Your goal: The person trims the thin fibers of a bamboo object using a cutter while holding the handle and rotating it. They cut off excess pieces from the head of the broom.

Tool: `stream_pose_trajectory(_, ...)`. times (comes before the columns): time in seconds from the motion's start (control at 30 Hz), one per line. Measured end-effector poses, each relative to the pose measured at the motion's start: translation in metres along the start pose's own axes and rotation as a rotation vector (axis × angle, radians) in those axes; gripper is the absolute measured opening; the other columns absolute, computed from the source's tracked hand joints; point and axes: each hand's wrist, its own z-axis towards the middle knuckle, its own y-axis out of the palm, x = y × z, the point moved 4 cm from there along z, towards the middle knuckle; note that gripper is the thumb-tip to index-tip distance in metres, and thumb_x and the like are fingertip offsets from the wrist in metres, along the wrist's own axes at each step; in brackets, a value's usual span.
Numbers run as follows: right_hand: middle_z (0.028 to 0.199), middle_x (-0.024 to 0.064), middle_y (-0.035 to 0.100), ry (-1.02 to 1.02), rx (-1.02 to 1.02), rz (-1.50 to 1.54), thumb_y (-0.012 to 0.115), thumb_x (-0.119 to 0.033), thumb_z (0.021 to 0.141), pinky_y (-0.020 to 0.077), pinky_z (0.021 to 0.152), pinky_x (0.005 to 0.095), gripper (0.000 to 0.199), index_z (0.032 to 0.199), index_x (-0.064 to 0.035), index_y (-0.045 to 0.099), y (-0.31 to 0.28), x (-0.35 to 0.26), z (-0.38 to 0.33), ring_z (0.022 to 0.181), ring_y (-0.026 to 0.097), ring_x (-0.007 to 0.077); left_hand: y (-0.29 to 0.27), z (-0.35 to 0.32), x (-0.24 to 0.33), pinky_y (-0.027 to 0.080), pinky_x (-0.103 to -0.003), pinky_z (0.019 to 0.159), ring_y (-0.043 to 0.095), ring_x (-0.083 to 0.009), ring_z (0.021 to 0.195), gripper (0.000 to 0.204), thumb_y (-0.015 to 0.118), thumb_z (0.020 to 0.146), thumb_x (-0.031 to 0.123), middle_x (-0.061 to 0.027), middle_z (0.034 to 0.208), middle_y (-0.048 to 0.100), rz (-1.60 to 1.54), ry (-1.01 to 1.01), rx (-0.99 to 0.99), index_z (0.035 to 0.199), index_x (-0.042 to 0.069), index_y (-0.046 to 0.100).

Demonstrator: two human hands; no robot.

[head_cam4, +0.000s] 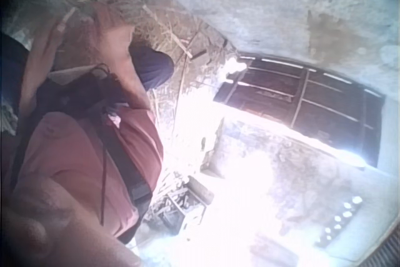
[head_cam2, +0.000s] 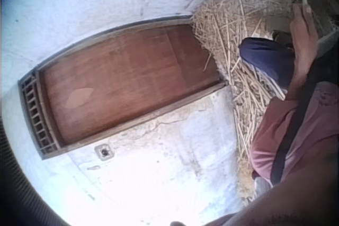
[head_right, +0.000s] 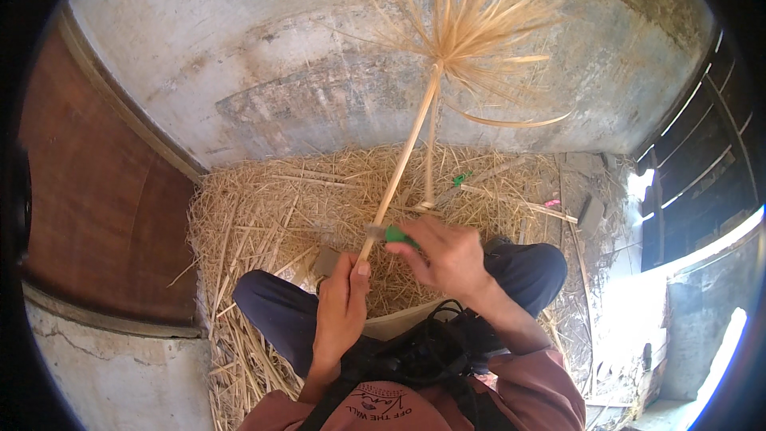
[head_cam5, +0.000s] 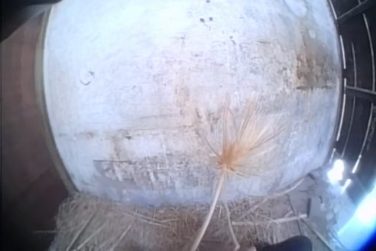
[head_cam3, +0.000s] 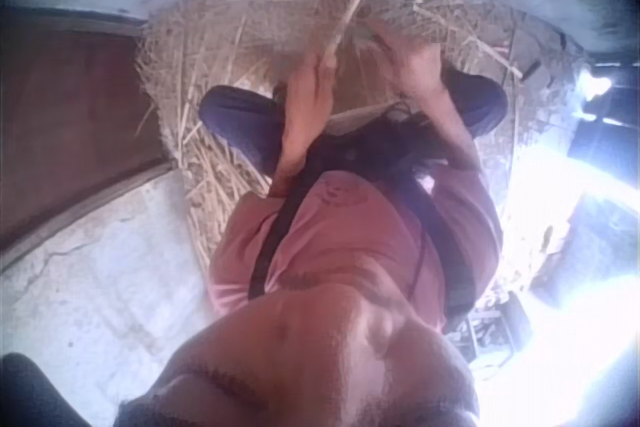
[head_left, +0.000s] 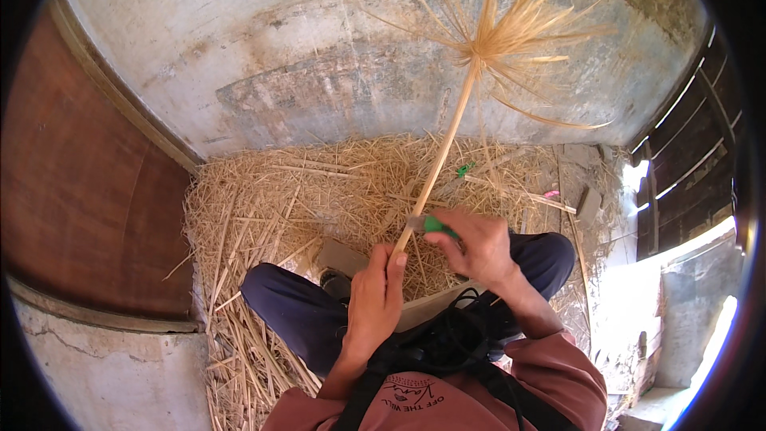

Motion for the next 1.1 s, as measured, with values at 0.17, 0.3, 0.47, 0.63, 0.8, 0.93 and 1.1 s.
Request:
stream_pose_trajectory(0.17,0.094,0.0096,0.078,0.008,0.035,-0.045,0.089,-0.023,0.09,0.0586,0.058,0.0364,0.03,0.112,-0.0063,0.078,-0.013,0.015,0.01,0.07,0.076,0.0272,-0.002,-0.005,0.006,0.045,-0.048,0.058,0.061,-0.0395,0.057,0.025,0.054,0.118,0.025,-0.0185,0.067,0.057,0.086,-0.013,0.015,0.109,0.001,0.058)
stream_pose_trajectory(0.3,0.093,0.0096,0.078,0.052,0.083,-0.06,0.089,-0.024,0.091,0.0582,0.057,0.0369,0.03,0.113,-0.0063,0.078,-0.017,0.025,0.01,0.069,0.076,0.0279,-0.001,-0.008,0.003,0.047,-0.048,0.058,0.064,-0.0393,0.058,0.025,0.056,0.117,0.025,-0.0187,0.067,0.058,0.111,-0.011,0.013,0.109,0.001,0.058)
stream_pose_trajectory(0.47,0.091,0.007,0.075,-0.019,-0.003,-0.022,0.088,-0.028,0.092,0.0573,0.056,0.0373,0.031,0.112,-0.0071,0.077,-0.007,0.011,-0.002,0.067,0.074,0.0267,0.0,-0.007,0.003,0.047,-0.048,0.057,0.064,-0.0389,0.058,0.024,0.058,0.116,0.025,-0.0185,0.068,0.06,0.1,-0.033,0.028,0.11,0.002,0.059)
stream_pose_trajectory(0.63,0.088,0.0051,0.072,0.029,-0.039,-0.017,0.088,-0.03,0.091,0.0554,0.054,0.0374,0.031,0.111,-0.0084,0.077,-0.011,0.005,0.002,0.065,0.072,0.0249,0.0,-0.008,0.004,0.048,-0.046,0.056,0.065,-0.0379,0.058,0.022,0.06,0.115,0.023,-0.0184,0.068,0.061,0.114,0.029,0.075,0.111,0.002,0.06)
stream_pose_trajectory(0.8,0.086,0.0039,0.071,-0.018,-0.009,-0.012,0.088,-0.031,0.091,0.0546,0.053,0.0363,0.031,0.11,-0.0092,0.078,-0.01,0.004,0.003,0.065,0.072,0.0243,0.0,-0.009,0.007,0.046,-0.043,0.055,0.062,-0.0321,0.055,0.023,0.06,0.115,0.024,-0.0162,0.067,0.059,0.12,0.041,0.072,0.111,0.001,0.06)
stream_pose_trajectory(0.93,0.087,0.0037,0.073,-0.023,-0.019,-0.031,0.089,-0.031,0.091,0.055,0.053,0.0357,0.031,0.11,-0.0094,0.078,-0.012,0.003,0.008,0.065,0.072,0.0243,0.001,-0.009,0.003,0.041,-0.037,0.052,0.054,-0.0207,0.05,0.026,0.057,0.117,0.025,-0.0115,0.065,0.056,0.113,0.063,0.086,0.111,-0.001,0.06)
stream_pose_trajectory(1.1,0.09,0.0032,0.075,-0.033,0.001,-0.039,0.089,-0.032,0.091,0.055,0.053,0.0352,0.031,0.11,-0.0099,0.079,-0.014,0.011,0.01,0.066,0.073,0.0235,0.001,-0.01,0.003,0.041,-0.038,0.051,0.053,-0.0207,0.049,0.027,0.057,0.117,0.025,-0.0114,0.063,0.055,0.108,0.047,0.072,0.109,0.0,0.06)
